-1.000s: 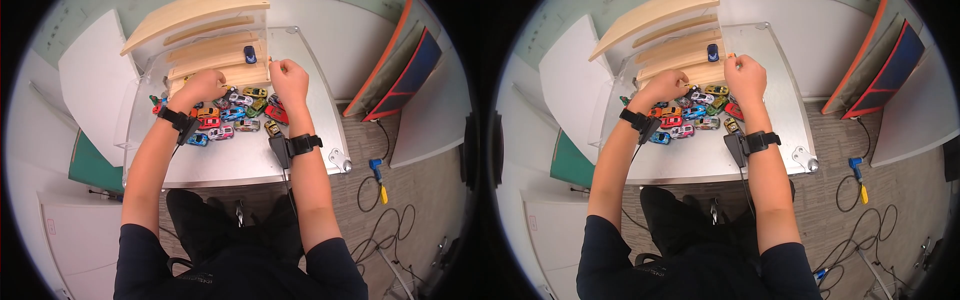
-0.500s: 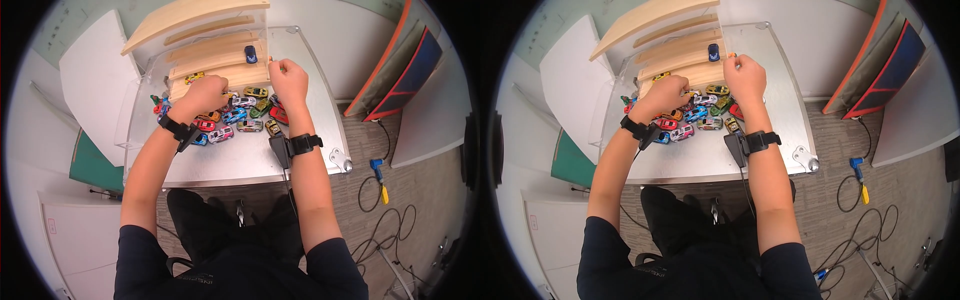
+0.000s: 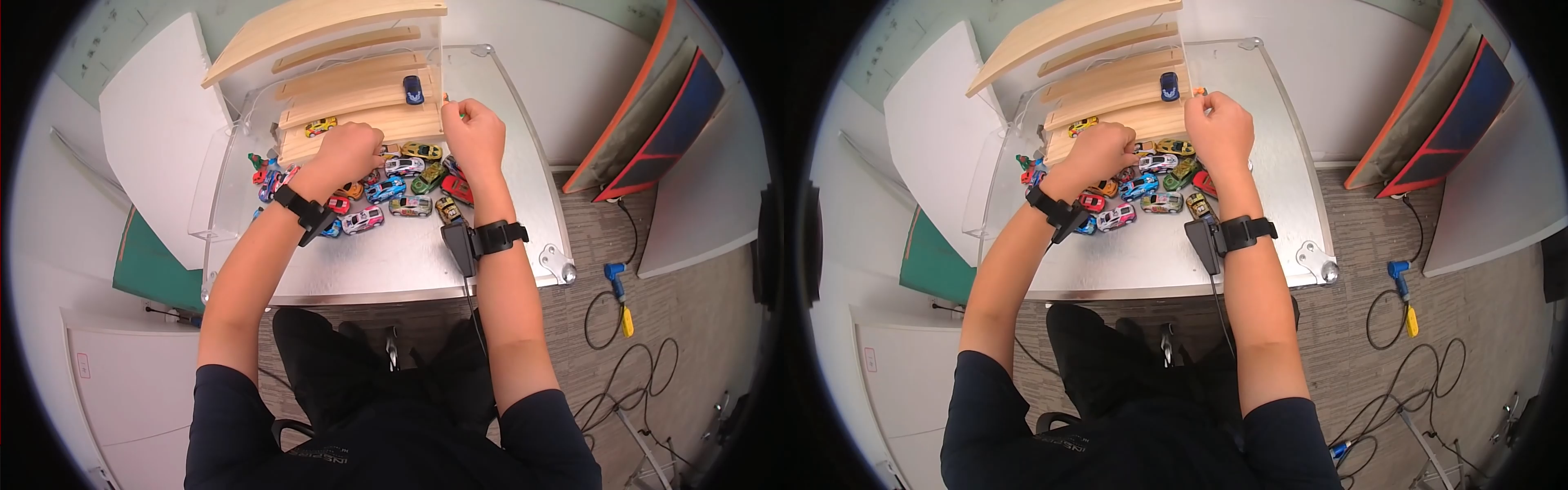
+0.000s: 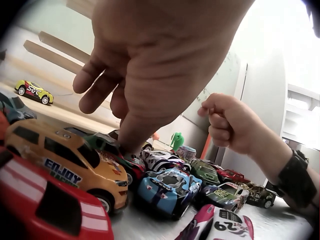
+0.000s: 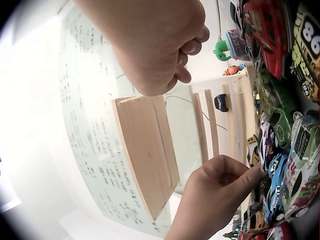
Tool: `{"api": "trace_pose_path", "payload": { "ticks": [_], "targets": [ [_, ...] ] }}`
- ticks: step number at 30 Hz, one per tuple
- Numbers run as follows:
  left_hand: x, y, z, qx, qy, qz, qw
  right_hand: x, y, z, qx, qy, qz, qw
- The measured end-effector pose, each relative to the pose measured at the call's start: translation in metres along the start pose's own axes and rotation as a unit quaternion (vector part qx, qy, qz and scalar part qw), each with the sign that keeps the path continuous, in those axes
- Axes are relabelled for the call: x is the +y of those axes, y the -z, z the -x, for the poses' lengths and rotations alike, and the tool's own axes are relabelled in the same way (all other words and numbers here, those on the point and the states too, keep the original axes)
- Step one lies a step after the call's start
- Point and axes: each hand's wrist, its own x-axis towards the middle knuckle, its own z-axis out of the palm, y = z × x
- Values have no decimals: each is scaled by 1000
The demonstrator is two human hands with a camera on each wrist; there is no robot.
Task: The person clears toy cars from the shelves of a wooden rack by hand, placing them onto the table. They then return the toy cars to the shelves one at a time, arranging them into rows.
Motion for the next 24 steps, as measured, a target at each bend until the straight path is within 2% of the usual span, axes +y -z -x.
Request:
{"api": "trace_pose_path", "payload": {
  "ticks": [2,4,5,7,8,10,11,13,14,16,20,22,24],
  "targets": [
    [-1,0,-5,7,0,0,1000,1,0,0,3,-1,-3,1000],
    [-5,4,-13,-48,25,40,998,0,2,-1,-7,-8,1,1000],
    [-5,4,-19,-48,24,41,998,0,2,-1,-6,-9,2,1000],
    [-7,4,-30,-15,78,152,985,0,1,0,-1,-2,1,1000],
    [-6,3,-36,-15,78,153,985,-1,1,0,-1,-2,1,1000],
    [-1,0,-51,74,104,171,977,-1,2,0,-3,-12,-8,1000],
    [2,-4,-59,75,103,171,977,-1,2,-1,-2,-11,-8,1000],
    [9,-12,-72,149,121,151,970,1,1,-1,4,1,0,1000],
    [15,-8,-76,150,120,152,970,0,1,-1,4,1,2,1000],
    [25,7,-84,64,162,167,971,0,2,-1,-7,-13,-4,1000],
    [24,6,-99,37,171,138,975,-1,2,-1,0,-10,-6,1000],
    [28,11,-102,-3,189,125,974,0,2,-2,1,-1,-8,1000],
    [23,4,-103,17,190,120,974,2,1,-2,2,4,-7,1000]
  ]
}}
